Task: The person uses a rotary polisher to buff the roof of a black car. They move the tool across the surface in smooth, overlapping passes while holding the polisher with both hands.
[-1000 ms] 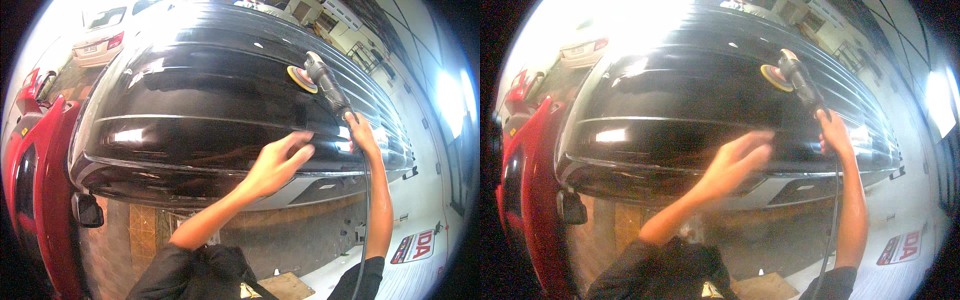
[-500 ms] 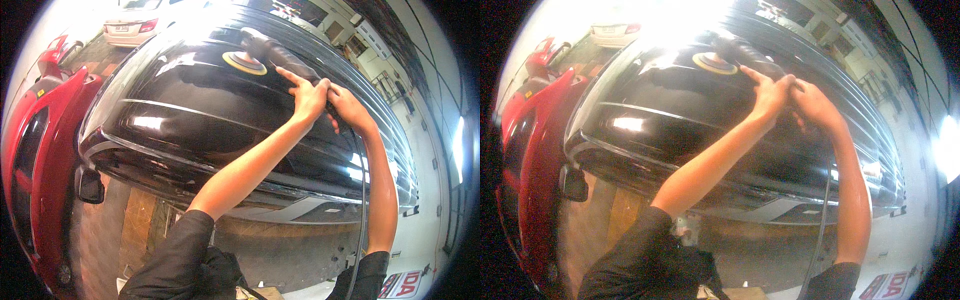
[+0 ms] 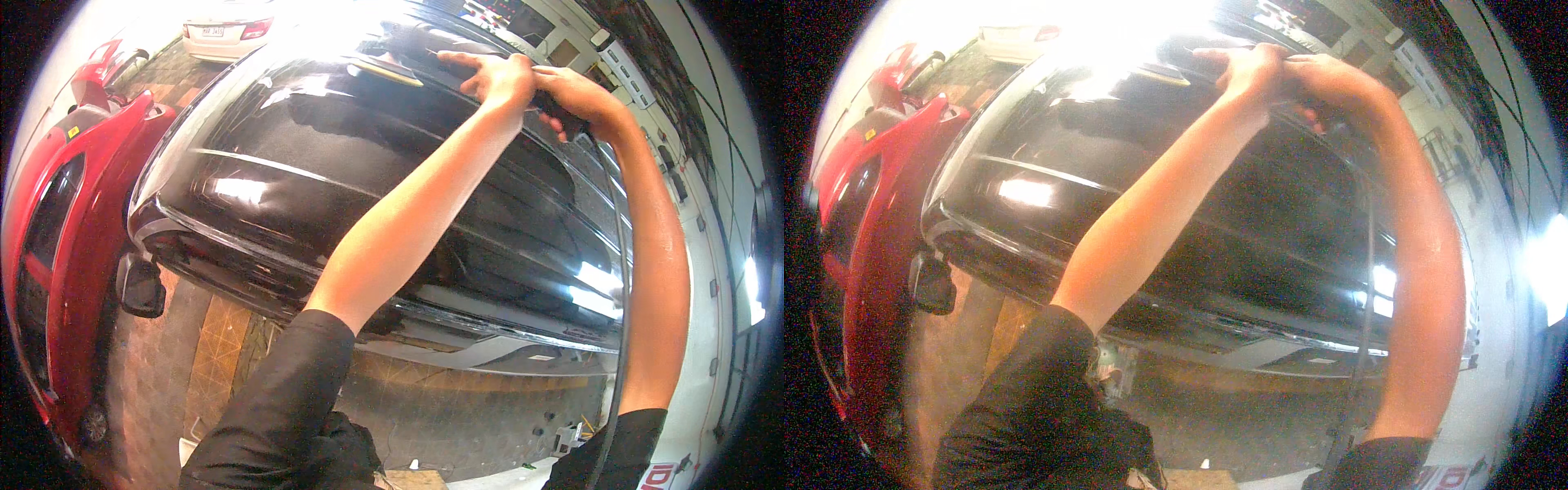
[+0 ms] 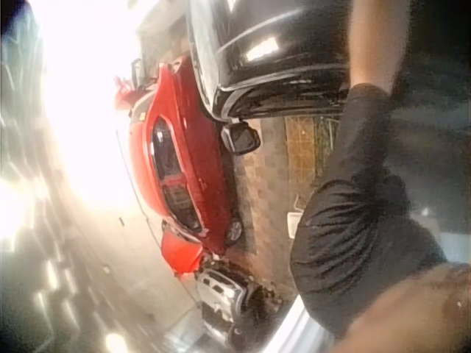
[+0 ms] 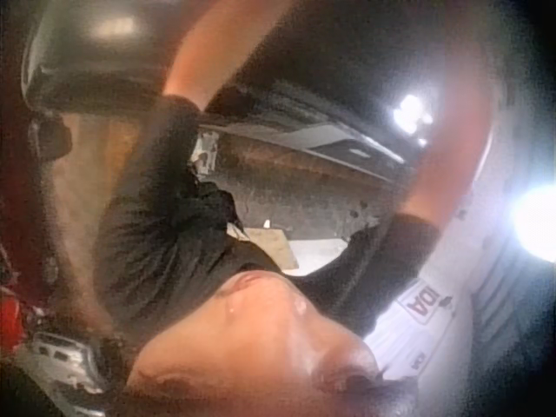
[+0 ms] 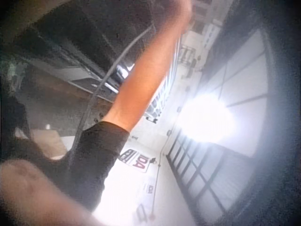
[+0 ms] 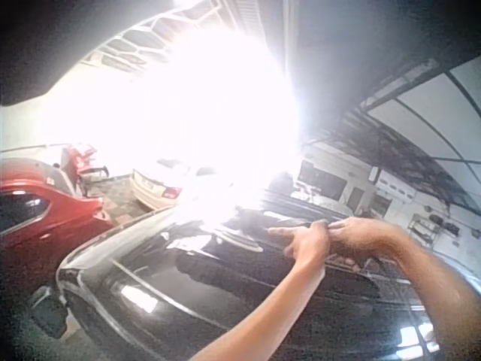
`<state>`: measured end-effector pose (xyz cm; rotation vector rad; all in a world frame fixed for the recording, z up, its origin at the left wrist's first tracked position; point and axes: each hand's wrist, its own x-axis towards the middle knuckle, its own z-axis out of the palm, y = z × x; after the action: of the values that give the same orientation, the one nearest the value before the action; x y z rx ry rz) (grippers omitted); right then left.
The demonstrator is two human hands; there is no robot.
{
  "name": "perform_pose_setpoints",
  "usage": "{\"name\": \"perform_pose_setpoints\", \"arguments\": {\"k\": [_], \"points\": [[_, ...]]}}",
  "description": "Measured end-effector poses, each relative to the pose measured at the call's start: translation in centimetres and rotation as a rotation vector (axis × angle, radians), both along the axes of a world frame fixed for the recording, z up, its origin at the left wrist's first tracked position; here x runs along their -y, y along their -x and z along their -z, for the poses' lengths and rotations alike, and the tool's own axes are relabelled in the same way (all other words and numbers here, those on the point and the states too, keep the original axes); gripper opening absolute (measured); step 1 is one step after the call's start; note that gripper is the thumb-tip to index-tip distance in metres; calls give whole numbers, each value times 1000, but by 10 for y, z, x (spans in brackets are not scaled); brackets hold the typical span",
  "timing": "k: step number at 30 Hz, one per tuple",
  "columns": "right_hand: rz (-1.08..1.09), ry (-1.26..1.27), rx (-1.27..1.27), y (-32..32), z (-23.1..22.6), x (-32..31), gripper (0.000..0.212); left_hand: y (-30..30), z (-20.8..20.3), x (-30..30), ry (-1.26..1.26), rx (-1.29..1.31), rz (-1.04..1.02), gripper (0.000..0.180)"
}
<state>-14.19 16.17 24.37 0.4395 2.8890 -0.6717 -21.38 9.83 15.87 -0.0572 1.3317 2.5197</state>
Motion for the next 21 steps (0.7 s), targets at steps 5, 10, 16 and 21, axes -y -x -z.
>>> {"name": "perform_pose_setpoints", "arguments": {"k": [5, 10, 16, 21], "points": [[25, -97, 20, -38, -21, -29, 38, -41, -22, -44, 71, 69, 18, 125], [218, -96, -15, -98, -29, -87, 39, -98, -32, -94, 71, 62, 244, 121], [385, -223, 3, -152, -37, -113, 40, -145, -34, -126, -11, 48, 542, 128], [388, -240, -27, -155, -39, -106, 40, -143, -22, -147, -83, 22, 480, 132]]}}
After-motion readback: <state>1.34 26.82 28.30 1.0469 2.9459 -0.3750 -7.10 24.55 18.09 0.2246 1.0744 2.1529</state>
